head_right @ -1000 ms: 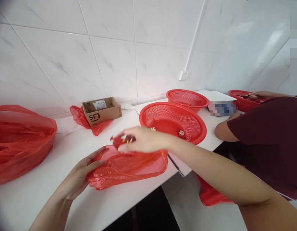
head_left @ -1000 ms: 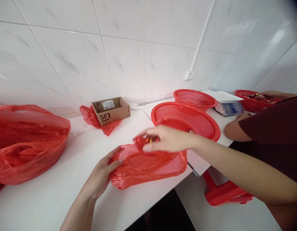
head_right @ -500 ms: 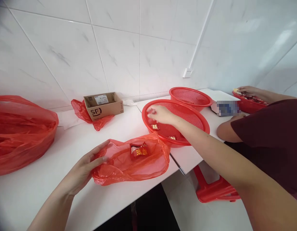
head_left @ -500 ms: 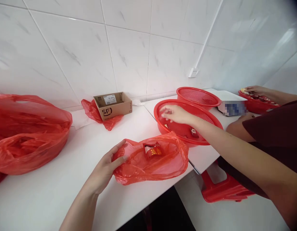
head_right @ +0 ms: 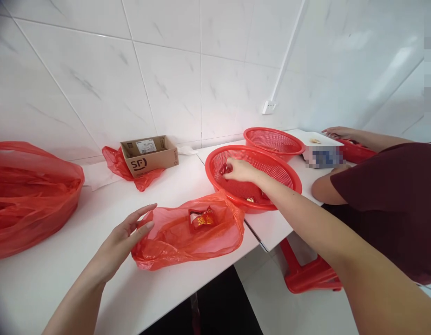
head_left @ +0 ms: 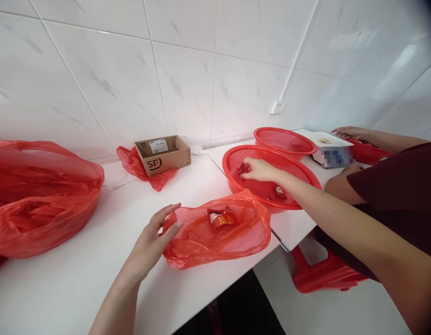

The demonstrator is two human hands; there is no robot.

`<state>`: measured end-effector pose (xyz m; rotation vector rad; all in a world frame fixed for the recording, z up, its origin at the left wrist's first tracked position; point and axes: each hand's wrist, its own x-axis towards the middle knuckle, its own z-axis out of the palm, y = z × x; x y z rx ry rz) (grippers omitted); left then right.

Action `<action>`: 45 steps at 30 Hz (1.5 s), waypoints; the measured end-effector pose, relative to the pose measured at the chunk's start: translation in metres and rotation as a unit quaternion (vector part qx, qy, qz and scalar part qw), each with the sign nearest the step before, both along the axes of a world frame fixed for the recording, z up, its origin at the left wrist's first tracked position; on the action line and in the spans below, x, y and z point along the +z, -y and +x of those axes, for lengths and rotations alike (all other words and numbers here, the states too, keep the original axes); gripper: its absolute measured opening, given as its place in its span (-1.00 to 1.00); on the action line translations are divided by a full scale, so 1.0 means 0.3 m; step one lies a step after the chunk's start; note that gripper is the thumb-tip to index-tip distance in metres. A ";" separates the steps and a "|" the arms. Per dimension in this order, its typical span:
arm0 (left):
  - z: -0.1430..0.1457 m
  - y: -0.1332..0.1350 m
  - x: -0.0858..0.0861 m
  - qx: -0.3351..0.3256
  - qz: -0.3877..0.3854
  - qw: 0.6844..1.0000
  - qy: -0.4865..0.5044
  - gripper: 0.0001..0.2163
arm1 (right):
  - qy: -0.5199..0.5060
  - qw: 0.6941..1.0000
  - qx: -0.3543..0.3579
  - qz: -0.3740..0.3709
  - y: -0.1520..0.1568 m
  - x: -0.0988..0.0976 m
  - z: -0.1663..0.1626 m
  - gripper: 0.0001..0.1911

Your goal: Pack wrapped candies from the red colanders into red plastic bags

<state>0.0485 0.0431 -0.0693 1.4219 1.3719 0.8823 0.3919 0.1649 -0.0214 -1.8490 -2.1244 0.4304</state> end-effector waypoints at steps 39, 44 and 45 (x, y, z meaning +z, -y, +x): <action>-0.016 0.007 -0.059 -0.045 0.112 0.982 -0.146 -0.40 | 0.176 0.944 -0.116 -0.253 0.046 -0.077 0.235 -0.62; -0.016 -0.004 -0.053 0.005 0.106 0.981 -0.161 -0.47 | 0.051 0.970 -0.031 -0.235 0.041 -0.115 0.228 -0.80; -0.016 -0.007 -0.052 0.019 0.105 0.980 -0.168 -0.48 | 0.027 0.977 -0.025 -0.210 0.030 -0.105 0.218 -0.81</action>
